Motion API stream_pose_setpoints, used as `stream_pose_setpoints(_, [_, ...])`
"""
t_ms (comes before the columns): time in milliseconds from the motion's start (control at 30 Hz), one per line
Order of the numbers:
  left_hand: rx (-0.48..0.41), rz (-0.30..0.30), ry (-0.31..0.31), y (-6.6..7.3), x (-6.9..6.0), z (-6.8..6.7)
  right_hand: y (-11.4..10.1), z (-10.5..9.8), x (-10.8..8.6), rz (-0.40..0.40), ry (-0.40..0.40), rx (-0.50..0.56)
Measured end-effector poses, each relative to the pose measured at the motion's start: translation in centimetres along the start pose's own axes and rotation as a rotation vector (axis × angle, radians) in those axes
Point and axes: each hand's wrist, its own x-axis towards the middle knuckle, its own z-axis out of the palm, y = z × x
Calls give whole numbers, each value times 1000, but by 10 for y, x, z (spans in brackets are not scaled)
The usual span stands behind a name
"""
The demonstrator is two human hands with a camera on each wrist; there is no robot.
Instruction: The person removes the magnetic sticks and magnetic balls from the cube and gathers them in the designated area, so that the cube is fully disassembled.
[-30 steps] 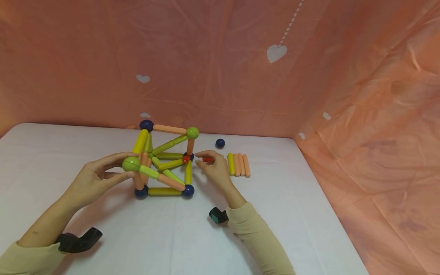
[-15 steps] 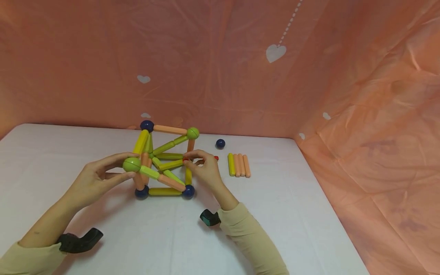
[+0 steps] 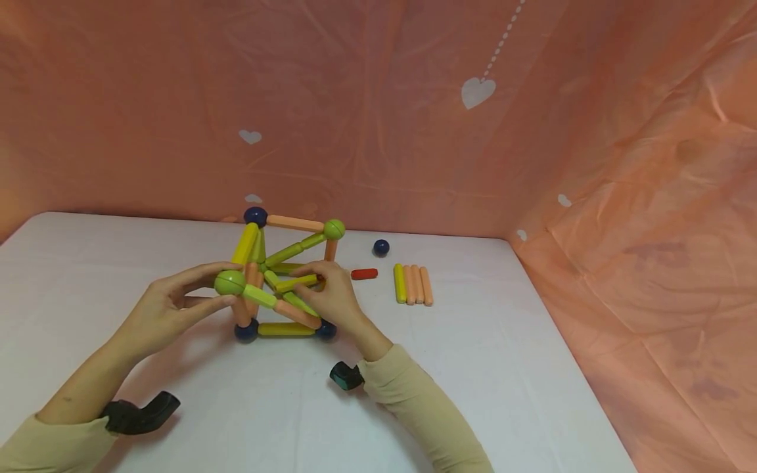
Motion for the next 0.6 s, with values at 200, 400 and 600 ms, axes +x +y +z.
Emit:
stream_pose_setpoints(200, [-7,-5,-2,-1,0,0,2,9,11,-104,-101,-187])
stream_pose_setpoints(400, [19,-13,1,-1,0,0,4,11,19,-136,-214,-314])
stream_pose_setpoints(600, [14,-2,5,-2,-1,0,2,10,25,-121,-294,-354])
